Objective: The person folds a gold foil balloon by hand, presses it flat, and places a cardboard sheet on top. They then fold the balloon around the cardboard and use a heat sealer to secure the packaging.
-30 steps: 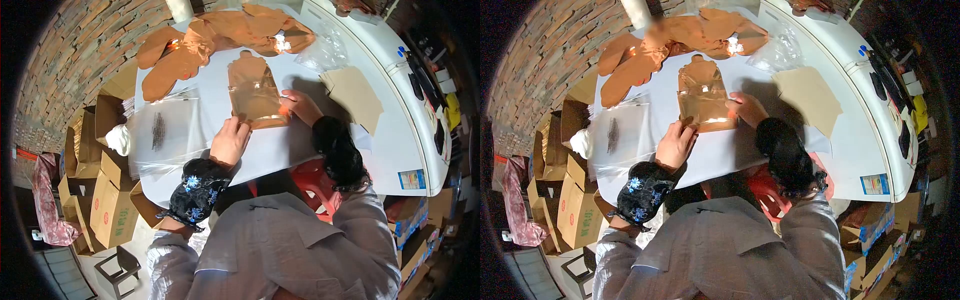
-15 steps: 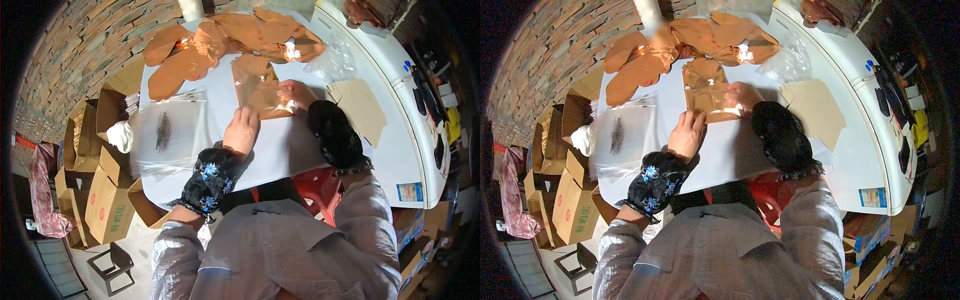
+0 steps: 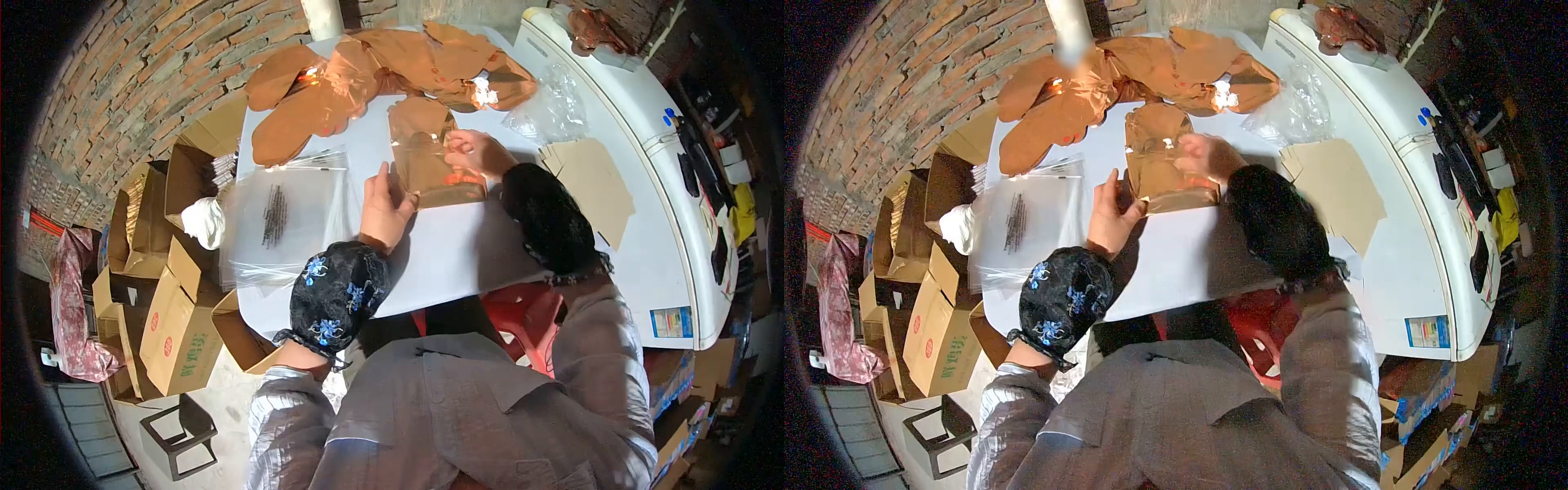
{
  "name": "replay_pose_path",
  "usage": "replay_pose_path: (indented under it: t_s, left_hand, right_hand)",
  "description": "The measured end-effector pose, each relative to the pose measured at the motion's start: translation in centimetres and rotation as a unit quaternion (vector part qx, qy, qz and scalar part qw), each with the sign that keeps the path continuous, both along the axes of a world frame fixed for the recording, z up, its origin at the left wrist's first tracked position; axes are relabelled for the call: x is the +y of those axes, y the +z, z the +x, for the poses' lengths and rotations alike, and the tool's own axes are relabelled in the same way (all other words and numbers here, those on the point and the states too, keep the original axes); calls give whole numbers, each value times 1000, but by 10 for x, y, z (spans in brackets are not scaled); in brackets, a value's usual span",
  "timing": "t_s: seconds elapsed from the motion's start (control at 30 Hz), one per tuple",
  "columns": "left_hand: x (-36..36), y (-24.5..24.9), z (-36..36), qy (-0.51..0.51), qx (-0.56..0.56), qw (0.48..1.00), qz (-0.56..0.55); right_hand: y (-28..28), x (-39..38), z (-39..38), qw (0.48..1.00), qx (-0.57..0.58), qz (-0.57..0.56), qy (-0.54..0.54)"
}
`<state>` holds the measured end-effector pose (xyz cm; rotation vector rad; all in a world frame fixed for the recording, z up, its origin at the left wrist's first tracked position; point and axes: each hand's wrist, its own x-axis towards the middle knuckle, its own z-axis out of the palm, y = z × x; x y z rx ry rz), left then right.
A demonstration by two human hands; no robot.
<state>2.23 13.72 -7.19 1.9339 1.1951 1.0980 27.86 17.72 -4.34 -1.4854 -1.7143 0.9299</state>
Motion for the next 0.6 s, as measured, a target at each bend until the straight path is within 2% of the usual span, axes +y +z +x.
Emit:
replay_pose_path:
  t_s: [0.03,0.1,0.17,0.2,0.3,0.4,0.5,0.53,0.57,0.6]
  left_hand:
    - [-3,4,1,1,15,1000,24]
    - [-8,13,2,-15,37,999,12]
    - [-9,11,1,-10,72,996,59]
    - [-9,10,1,-9,72,996,57]
    - [-10,7,2,-9,70,996,60]
    - [-10,3,3,-11,52,997,63]
    - [-10,3,3,-13,-5,999,37]
    - [-9,1,2,-12,-32,999,34]
    - [-9,1,2,-11,-58,998,32]
    - [-10,2,-2,-31,-119,992,-25]
  right_hand:
    - [1,13,-1,998,-42,37,33]
    - [2,33,-4,991,-127,23,43]
    - [9,45,-14,972,-228,28,52]
    - [3,51,-16,986,-160,8,36]
    - [-19,70,-9,993,27,-83,80]
    - [7,59,-17,991,-83,-93,51]
    - [29,36,-21,998,-20,-48,45]
    - [19,35,-17,998,42,-25,50]
    - [34,21,-25,999,18,3,45]
    - [49,1,-30,999,-5,31,40]
